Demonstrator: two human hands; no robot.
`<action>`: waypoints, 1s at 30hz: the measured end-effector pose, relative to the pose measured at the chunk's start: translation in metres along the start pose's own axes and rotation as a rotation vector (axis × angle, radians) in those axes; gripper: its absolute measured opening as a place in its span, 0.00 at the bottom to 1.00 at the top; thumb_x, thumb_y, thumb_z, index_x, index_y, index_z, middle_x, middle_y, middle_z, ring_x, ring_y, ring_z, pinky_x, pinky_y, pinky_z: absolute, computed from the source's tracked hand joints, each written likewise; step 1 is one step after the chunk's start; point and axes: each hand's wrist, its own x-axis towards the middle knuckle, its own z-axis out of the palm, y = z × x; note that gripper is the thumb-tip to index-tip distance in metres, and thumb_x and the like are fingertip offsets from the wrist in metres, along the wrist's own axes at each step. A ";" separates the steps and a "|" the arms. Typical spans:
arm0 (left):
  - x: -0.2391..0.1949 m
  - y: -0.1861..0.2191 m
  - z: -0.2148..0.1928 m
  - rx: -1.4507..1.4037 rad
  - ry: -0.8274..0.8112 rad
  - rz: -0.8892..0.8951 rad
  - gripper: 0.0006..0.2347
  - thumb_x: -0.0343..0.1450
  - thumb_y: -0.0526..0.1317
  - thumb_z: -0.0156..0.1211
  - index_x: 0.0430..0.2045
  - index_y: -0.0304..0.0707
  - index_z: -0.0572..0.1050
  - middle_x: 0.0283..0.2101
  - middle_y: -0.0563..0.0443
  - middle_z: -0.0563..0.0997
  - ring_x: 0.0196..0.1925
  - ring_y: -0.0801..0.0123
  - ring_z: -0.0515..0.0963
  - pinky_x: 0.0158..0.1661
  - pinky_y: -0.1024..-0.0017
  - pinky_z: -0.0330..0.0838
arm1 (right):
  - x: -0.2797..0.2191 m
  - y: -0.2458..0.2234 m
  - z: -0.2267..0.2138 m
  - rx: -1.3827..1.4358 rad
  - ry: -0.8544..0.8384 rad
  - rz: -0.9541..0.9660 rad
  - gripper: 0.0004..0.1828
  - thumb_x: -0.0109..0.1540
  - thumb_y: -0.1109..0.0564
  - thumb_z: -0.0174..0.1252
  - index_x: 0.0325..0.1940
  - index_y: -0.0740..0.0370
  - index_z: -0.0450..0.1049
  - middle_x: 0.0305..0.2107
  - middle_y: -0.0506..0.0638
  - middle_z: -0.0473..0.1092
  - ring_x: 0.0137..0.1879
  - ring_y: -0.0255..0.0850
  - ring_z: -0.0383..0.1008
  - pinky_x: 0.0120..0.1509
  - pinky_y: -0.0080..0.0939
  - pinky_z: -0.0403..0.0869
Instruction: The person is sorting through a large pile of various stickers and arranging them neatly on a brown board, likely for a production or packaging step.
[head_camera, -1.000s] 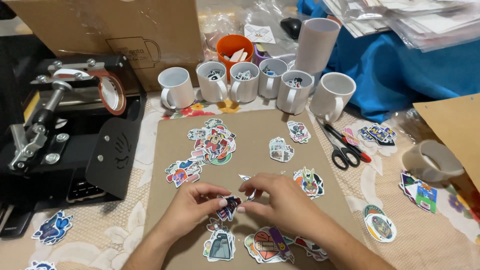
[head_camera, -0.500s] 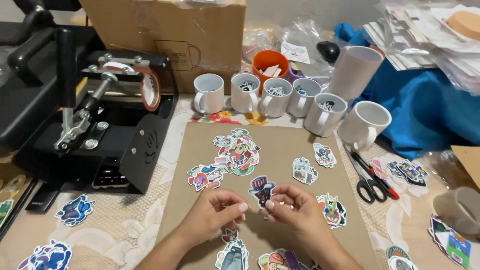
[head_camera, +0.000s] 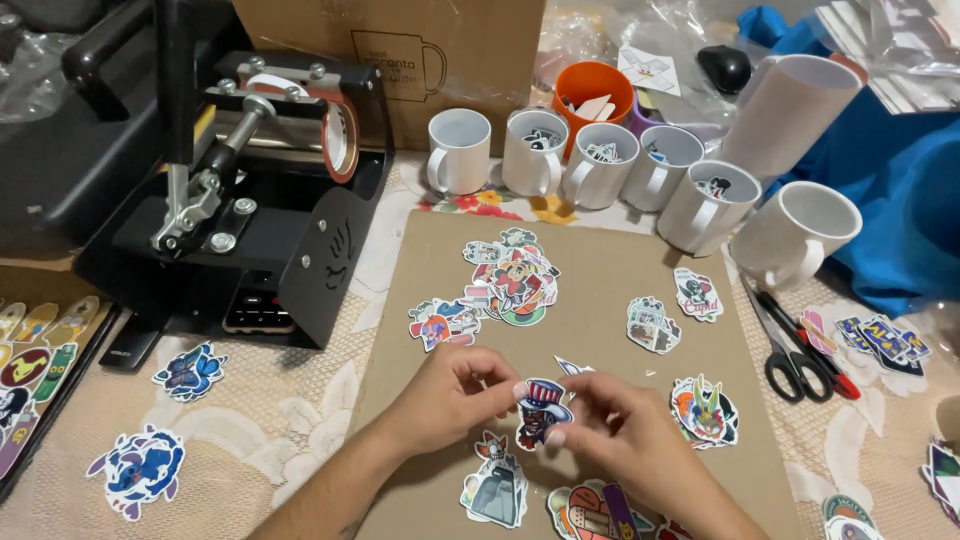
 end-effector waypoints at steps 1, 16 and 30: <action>-0.001 0.001 -0.001 -0.001 -0.004 -0.005 0.06 0.69 0.33 0.64 0.22 0.31 0.81 0.22 0.53 0.80 0.23 0.78 0.76 0.26 0.79 0.71 | -0.002 -0.004 -0.006 0.003 0.001 0.006 0.20 0.49 0.52 0.76 0.45 0.53 0.85 0.20 0.42 0.73 0.26 0.31 0.66 0.32 0.32 0.66; 0.004 -0.007 0.006 -0.014 0.059 -0.119 0.09 0.70 0.38 0.65 0.22 0.30 0.81 0.13 0.51 0.74 0.14 0.75 0.71 0.19 0.79 0.66 | 0.004 -0.017 -0.022 -0.071 0.119 -0.264 0.10 0.56 0.49 0.65 0.37 0.52 0.86 0.30 0.40 0.84 0.22 0.30 0.66 0.28 0.31 0.65; 0.010 -0.019 0.002 0.043 0.390 -0.276 0.08 0.68 0.37 0.66 0.23 0.29 0.84 0.17 0.48 0.75 0.21 0.71 0.72 0.23 0.73 0.69 | -0.022 0.036 -0.174 0.618 0.512 -0.291 0.13 0.58 0.63 0.63 0.46 0.58 0.75 0.30 0.47 0.74 0.29 0.26 0.66 0.30 0.23 0.60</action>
